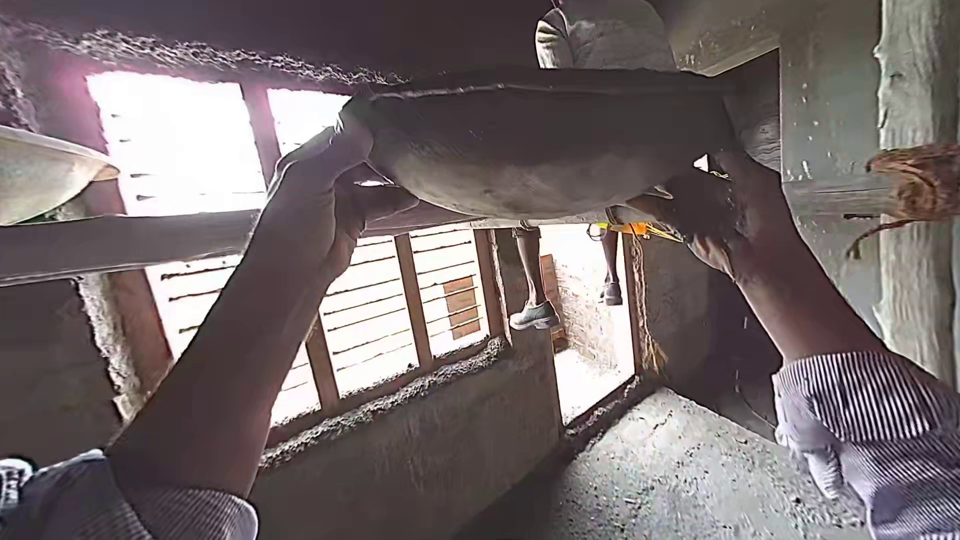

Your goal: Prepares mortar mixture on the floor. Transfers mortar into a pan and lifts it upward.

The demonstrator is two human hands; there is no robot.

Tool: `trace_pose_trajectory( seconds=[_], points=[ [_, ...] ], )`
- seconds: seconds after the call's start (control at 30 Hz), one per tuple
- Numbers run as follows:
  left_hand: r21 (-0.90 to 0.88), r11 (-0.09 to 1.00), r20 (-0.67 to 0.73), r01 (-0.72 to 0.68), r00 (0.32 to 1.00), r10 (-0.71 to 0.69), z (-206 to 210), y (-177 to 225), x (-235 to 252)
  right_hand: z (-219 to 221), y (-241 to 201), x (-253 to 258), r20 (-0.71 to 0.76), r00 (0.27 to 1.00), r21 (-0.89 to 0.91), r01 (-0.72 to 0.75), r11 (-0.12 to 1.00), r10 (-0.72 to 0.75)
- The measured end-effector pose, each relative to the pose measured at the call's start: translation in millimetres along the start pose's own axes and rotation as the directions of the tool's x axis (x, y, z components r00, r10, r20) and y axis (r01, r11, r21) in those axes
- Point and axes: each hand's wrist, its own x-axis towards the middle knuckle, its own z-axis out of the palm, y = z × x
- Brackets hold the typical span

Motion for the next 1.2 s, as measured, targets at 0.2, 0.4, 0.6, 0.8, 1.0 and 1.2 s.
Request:
trace_pose_trajectory(
  seconds=[0.2, 0.4, 0.6, 0.8, 1.0, 1.2],
  points=[
    [0.125, 0.992, -0.021, -0.034, 0.999, 0.037, -26.9, -44.4, 79.3, 5.0, 37.4, 114.8, 0.065, 0.993, -0.014, -0.096, 0.995, 0.096],
    [0.229, 0.973, -0.034, 0.009, 0.999, -0.002, -46.8, -94.7, 143.4, -12.6, 82.6, 221.9, 0.016, 0.984, -0.083, -0.178, 0.981, 0.180],
    [0.313, 0.939, 0.071, 0.144, 0.982, -0.174, -63.6, -110.9, 185.5, -29.7, 128.8, 280.9, -0.058, 0.982, -0.060, -0.185, 0.981, 0.182],
    [0.435, 0.848, 0.079, 0.304, 0.925, -0.372, -68.0, -130.7, 205.4, -50.9, 153.7, 317.3, 0.018, 0.959, -0.149, -0.278, 0.949, 0.283],
    [0.560, 0.705, 0.010, 0.436, 0.847, -0.532, -66.8, -137.5, 197.8, -62.5, 159.5, 327.4, 0.125, 0.947, -0.269, -0.254, 0.929, 0.295],
    [0.607, 0.693, 0.019, 0.388, 0.865, -0.501, -59.6, -135.2, 186.8, -86.0, 159.7, 331.8, 0.180, 0.961, -0.423, -0.116, 0.899, 0.209]
  ],
)
